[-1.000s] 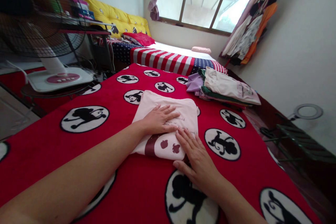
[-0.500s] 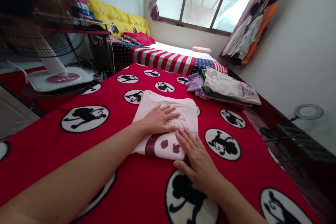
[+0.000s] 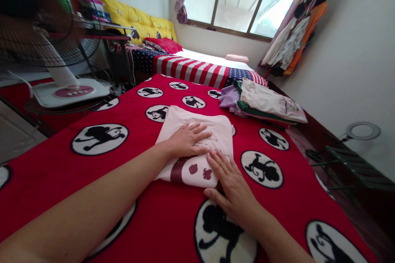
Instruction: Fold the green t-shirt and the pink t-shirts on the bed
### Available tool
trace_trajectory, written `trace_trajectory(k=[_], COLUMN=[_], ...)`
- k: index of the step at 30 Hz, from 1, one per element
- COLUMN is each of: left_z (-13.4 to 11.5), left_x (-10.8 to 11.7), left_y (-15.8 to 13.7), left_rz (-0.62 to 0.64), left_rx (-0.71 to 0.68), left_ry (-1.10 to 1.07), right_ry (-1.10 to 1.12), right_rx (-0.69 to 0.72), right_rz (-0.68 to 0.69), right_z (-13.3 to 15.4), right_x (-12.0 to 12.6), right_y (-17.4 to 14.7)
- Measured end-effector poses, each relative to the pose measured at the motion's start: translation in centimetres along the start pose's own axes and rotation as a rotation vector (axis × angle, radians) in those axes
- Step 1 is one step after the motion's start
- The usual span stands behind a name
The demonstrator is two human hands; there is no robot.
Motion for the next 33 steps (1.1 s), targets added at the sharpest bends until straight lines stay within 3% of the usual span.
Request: trace_trajectory(k=[33], left_z=[0.01], left_x=[-0.03], left_y=[0.0], left_rz=[-0.006], left_rx=[-0.006], left_ry=[0.0], right_ry=[0.019], right_rx=[0.005], right_rz=[-0.008], right_z=[0.11], right_x=[0.29], right_y=[-0.12])
Point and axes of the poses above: each hand's wrist, its own y-axis towards the middle knuckle, its own x-axis out of the back of the hand, z = x × y, the point moved 8 cm from there along y, towards the middle knuckle, and after that the axes turned 5 degrees about y, right-handed, at the moved point
